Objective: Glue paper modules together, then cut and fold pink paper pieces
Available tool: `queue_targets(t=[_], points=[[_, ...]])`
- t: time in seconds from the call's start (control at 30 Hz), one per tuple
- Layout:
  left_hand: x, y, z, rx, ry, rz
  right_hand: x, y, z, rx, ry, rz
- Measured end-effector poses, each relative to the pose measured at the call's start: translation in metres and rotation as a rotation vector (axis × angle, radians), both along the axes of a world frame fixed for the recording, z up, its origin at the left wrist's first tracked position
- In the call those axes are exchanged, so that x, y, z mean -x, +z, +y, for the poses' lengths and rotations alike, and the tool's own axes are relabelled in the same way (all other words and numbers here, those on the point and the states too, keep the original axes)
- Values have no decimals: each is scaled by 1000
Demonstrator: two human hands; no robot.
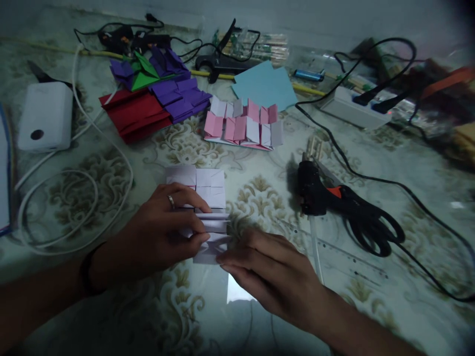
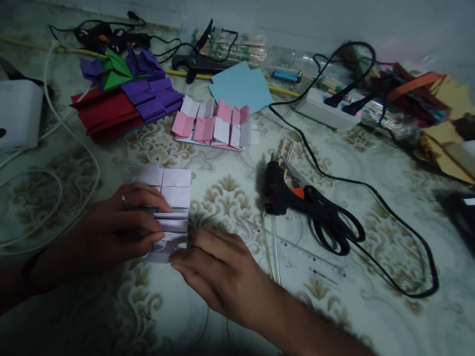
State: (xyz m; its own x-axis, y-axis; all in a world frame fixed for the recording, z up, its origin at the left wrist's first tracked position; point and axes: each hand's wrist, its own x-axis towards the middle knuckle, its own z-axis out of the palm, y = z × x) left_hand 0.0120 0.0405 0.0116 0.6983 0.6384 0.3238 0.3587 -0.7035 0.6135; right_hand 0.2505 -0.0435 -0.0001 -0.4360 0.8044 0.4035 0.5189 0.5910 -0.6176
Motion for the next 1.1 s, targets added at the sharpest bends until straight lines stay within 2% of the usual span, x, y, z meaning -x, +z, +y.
queue_targets(t=[0.23, 0.37, 0.57, 0.83, 1.1], points=[[2, 0, -2, 79, 56, 0, 2, 5, -2, 83, 40, 36], [2, 0, -1, 85, 39, -2, 2, 5, -3, 89, 59, 38], [0, -1, -3, 60, 83, -46, 3, 3, -3, 84, 87, 42], [1, 0, 0, 90, 74, -16, 3, 4, -4, 103, 93, 30], [2, 2, -2, 127, 37, -18, 1, 0, -3, 48, 105, 56]])
